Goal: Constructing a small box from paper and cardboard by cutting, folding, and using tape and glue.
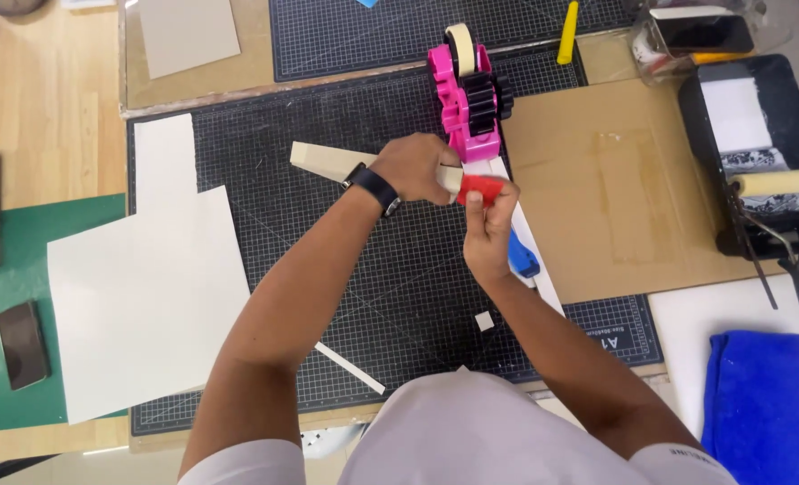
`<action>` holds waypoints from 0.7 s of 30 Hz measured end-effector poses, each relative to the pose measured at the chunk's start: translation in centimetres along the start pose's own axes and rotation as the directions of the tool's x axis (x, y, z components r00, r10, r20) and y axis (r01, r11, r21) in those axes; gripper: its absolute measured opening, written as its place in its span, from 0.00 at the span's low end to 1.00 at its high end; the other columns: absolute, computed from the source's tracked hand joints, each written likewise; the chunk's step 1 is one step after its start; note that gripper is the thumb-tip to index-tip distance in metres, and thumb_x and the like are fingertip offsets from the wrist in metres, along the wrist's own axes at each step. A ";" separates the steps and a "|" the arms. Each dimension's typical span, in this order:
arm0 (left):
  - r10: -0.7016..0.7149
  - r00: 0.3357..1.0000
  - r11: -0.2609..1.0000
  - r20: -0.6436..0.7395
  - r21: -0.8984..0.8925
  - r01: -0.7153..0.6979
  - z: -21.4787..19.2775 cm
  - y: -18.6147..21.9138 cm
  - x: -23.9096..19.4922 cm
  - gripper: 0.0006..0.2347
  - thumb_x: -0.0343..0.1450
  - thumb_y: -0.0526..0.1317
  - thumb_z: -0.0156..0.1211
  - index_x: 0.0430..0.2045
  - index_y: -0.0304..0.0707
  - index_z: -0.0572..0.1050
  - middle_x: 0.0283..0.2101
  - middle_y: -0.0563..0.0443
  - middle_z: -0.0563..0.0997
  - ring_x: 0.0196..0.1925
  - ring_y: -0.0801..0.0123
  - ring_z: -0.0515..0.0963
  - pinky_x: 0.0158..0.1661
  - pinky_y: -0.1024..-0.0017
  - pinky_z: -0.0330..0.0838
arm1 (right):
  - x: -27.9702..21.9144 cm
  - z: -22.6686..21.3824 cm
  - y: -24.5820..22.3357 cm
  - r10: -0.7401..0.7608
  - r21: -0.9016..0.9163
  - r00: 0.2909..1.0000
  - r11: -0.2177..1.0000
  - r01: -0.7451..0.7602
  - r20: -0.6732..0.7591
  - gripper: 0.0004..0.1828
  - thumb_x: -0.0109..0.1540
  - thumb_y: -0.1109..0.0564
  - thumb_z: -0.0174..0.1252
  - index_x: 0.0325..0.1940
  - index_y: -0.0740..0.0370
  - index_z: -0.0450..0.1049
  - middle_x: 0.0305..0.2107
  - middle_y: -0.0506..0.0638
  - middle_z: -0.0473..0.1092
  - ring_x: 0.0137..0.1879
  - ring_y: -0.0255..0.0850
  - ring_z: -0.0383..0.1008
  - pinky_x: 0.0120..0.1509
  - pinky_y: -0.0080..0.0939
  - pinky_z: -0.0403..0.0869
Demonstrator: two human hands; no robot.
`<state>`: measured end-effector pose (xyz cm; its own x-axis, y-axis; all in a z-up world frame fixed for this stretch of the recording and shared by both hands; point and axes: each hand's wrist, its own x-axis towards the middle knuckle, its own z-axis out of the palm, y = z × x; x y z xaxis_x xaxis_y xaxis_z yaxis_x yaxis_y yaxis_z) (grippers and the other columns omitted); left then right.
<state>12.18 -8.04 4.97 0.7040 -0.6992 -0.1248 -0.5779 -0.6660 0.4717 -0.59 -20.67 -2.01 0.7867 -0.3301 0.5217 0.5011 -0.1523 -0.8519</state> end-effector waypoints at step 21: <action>0.179 0.980 0.983 -0.083 0.056 -0.175 -0.5 0.5 -0.7 0.20 0.61 0.59 0.69 0.43 0.55 0.83 0.42 0.55 0.87 0.45 0.56 0.86 0.49 0.57 0.80 | -9.4 -9.1 3.1 0.595 -0.648 0.670 0.730 -0.219 0.444 0.29 0.70 0.40 0.54 0.66 0.63 0.67 0.55 0.65 0.69 0.63 0.63 0.71 0.63 0.58 0.72</action>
<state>11.62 -7.72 5.75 0.6208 -0.7832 0.0348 -0.7145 -0.5469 0.4363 -9.72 -26.57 -9.97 0.9852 0.1023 -0.1372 -0.0399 -0.6426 -0.7652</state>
